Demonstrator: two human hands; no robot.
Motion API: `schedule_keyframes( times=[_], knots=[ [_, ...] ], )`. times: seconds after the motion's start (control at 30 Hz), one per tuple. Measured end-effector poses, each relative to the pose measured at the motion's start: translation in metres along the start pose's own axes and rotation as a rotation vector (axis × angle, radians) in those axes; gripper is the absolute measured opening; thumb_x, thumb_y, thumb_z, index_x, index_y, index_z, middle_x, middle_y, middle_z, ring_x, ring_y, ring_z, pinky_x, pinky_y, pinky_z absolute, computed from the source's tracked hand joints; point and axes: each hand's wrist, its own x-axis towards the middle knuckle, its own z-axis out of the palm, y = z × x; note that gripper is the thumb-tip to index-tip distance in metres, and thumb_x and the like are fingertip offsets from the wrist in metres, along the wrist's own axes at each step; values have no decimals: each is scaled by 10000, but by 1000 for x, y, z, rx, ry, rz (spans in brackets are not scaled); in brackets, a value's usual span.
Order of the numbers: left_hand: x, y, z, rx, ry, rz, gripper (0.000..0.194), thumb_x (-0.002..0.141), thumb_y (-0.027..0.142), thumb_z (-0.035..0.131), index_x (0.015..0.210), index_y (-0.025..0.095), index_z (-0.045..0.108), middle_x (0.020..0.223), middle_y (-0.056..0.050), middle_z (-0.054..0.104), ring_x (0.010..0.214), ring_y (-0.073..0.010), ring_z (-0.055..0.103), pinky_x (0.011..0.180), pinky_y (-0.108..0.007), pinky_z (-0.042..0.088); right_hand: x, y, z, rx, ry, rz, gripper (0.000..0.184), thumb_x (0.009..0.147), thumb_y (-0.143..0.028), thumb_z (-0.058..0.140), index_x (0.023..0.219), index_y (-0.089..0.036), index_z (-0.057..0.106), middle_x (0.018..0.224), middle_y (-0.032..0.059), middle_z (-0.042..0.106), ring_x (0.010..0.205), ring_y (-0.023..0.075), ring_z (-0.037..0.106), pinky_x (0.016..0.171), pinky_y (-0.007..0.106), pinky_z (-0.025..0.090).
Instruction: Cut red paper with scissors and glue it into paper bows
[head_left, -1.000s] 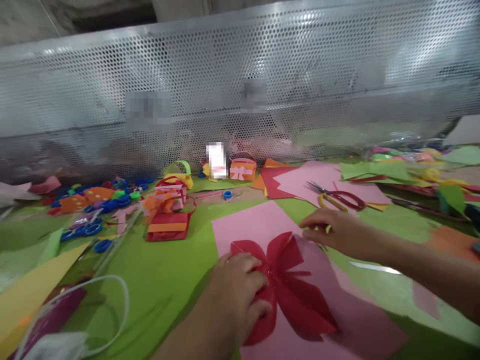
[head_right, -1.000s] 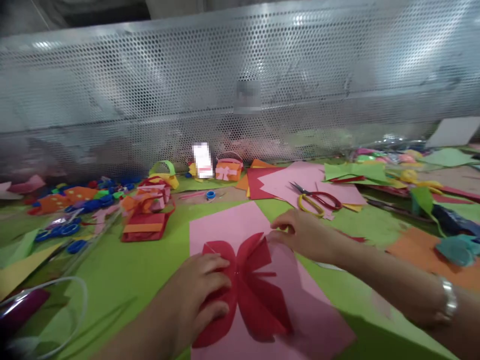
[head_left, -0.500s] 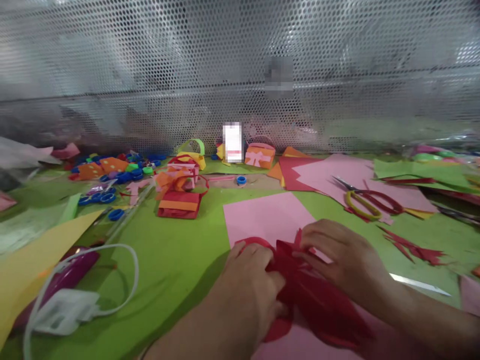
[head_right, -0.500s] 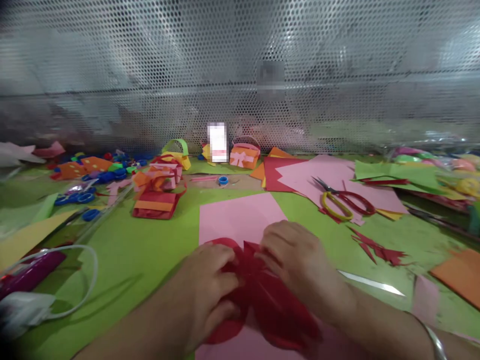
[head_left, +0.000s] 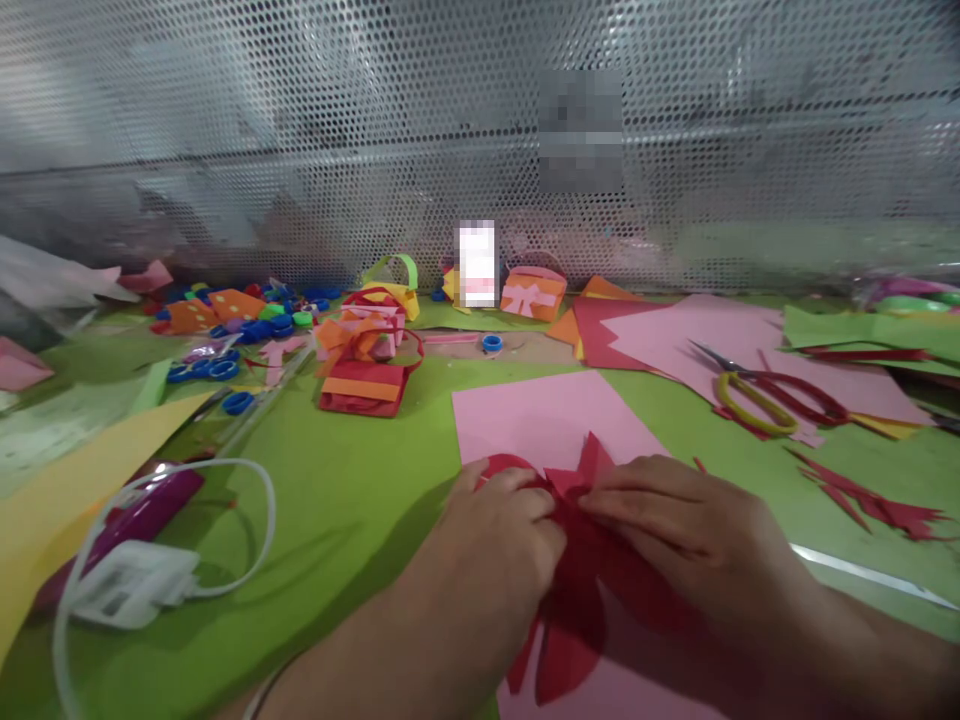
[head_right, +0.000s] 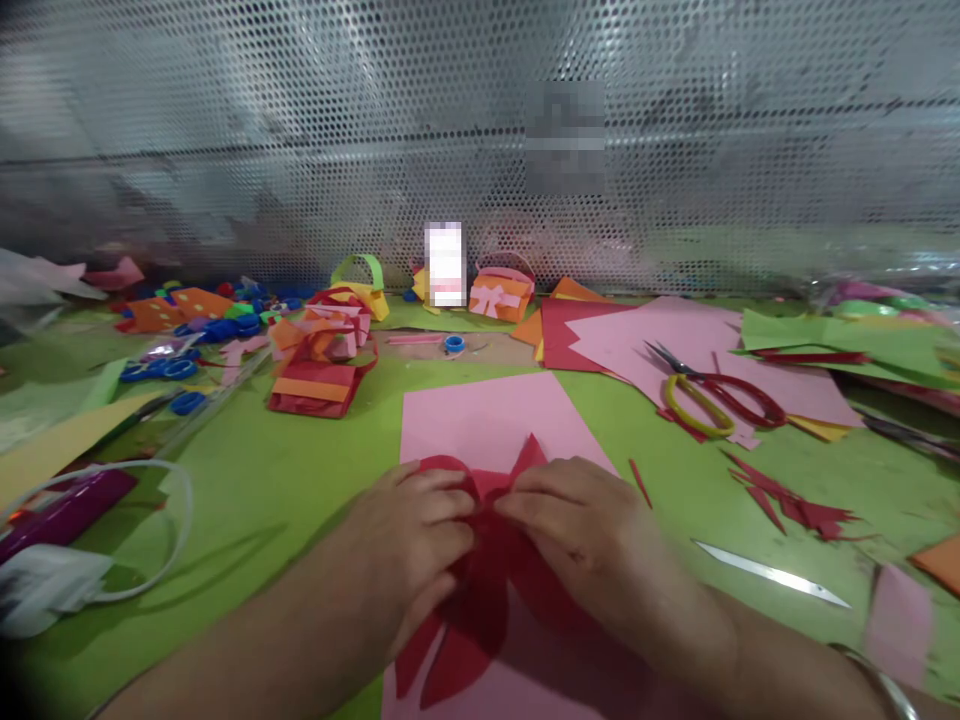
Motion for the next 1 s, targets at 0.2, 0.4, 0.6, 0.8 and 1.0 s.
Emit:
schedule_keyframes(
  times=[0.2, 0.4, 0.6, 0.8, 1.0],
  knots=[
    [-7, 10, -8, -8, -53, 10, 86, 796, 235, 648, 755, 160, 657, 908, -82, 620, 894, -253, 543, 844, -430, 451, 2, 0, 0, 32, -23, 21, 184, 908, -142, 510, 850, -210, 671, 778, 19, 719, 703, 150, 658, 634, 275, 546],
    [-11, 14, -10, -74, -35, -10, 149, 854, 287, 613, 785, 173, 679, 904, -69, 574, 900, -237, 514, 796, -397, 446, 1, 3, 5, -29, -111, -45, 241, 898, -99, 477, 803, -191, 678, 795, 60, 699, 714, 189, 641, 623, 323, 520],
    [-10, 13, -9, -43, -51, -9, 147, 847, 293, 623, 782, 171, 676, 870, -65, 553, 845, -227, 491, 778, -409, 443, -1, 2, 9, 5, -118, -10, 230, 894, -90, 473, 852, -195, 673, 830, 62, 690, 727, 191, 620, 629, 340, 505],
    [-10, 12, -8, -46, -53, 0, 149, 838, 307, 636, 791, 172, 677, 867, -64, 551, 845, -233, 493, 773, -414, 441, -2, 3, 9, 6, -155, -31, 222, 883, -95, 482, 835, -202, 670, 828, 63, 678, 715, 196, 603, 615, 351, 487],
    [-11, 13, -9, -26, -48, 8, 149, 854, 295, 613, 791, 174, 673, 865, -63, 559, 834, -225, 488, 769, -404, 437, -4, 3, 9, 10, -170, -38, 238, 889, -107, 462, 822, -198, 671, 818, 61, 655, 710, 185, 578, 614, 338, 461]
  ],
)
